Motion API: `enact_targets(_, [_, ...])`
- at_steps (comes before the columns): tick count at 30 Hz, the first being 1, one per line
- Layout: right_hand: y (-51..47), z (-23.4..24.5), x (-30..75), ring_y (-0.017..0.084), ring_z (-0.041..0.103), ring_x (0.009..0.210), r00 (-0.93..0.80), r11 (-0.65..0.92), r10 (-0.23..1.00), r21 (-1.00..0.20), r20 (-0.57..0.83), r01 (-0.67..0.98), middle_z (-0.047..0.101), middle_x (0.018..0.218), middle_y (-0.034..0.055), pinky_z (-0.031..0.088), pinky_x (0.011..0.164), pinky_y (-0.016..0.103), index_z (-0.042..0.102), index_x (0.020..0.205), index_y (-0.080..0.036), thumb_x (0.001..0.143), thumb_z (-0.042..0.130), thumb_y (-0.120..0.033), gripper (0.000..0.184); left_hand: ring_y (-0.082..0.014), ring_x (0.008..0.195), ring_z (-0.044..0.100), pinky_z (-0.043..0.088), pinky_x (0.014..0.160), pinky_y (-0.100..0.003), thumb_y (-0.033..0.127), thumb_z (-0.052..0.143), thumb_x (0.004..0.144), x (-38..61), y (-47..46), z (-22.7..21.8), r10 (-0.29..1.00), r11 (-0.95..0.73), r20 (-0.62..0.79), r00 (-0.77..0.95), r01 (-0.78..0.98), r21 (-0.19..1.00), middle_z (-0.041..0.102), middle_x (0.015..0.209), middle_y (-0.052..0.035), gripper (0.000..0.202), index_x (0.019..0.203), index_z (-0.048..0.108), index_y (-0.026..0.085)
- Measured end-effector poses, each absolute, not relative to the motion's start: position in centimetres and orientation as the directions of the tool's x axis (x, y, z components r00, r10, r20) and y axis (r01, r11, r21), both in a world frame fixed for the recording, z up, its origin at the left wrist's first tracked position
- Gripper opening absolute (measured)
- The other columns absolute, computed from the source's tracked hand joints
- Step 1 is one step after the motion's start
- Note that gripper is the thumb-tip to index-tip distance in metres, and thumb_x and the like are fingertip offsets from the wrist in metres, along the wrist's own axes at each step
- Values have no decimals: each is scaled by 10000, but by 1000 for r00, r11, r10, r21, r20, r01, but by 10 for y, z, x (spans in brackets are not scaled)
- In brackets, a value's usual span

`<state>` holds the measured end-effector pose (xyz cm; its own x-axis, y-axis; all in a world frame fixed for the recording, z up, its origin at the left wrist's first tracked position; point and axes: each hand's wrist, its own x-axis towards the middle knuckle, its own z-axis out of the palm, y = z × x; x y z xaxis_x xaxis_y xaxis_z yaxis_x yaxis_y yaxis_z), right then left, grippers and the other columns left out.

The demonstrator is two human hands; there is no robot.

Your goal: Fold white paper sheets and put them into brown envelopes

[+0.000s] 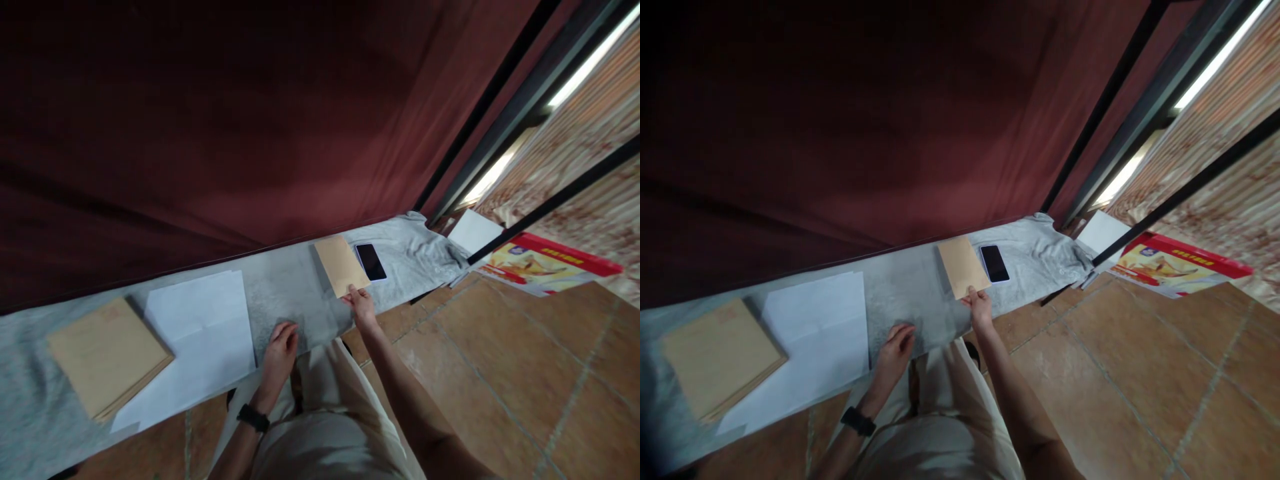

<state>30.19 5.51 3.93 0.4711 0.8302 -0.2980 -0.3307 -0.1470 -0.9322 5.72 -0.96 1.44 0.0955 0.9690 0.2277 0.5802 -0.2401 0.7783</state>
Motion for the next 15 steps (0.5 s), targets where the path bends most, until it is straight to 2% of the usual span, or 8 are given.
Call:
enact_targets(7, [64, 31, 303, 132, 609, 492, 463, -161, 798, -876, -387, -454, 569, 487, -55, 585, 602, 271, 469, 608, -245, 688, 803, -442, 396, -222, 1065, 667, 557, 996, -420, 237, 485, 924, 59, -14, 12, 963, -264, 243, 118, 610, 747, 671, 1147, -89, 262, 1082, 693, 218])
enact_targets(15, [70, 29, 313, 166, 675, 577, 414, -178, 819, -862, -397, -474, 596, 531, -45, 598, 632, 286, 473, 652, -249, 696, 823, -427, 396, -221, 1101, 652, 545, 1026, -427, 229, 475, 935, 60, -18, 16, 964, -260, 235, 123, 619, 741, 668, 1168, -82, 277, 1113, 687, 233])
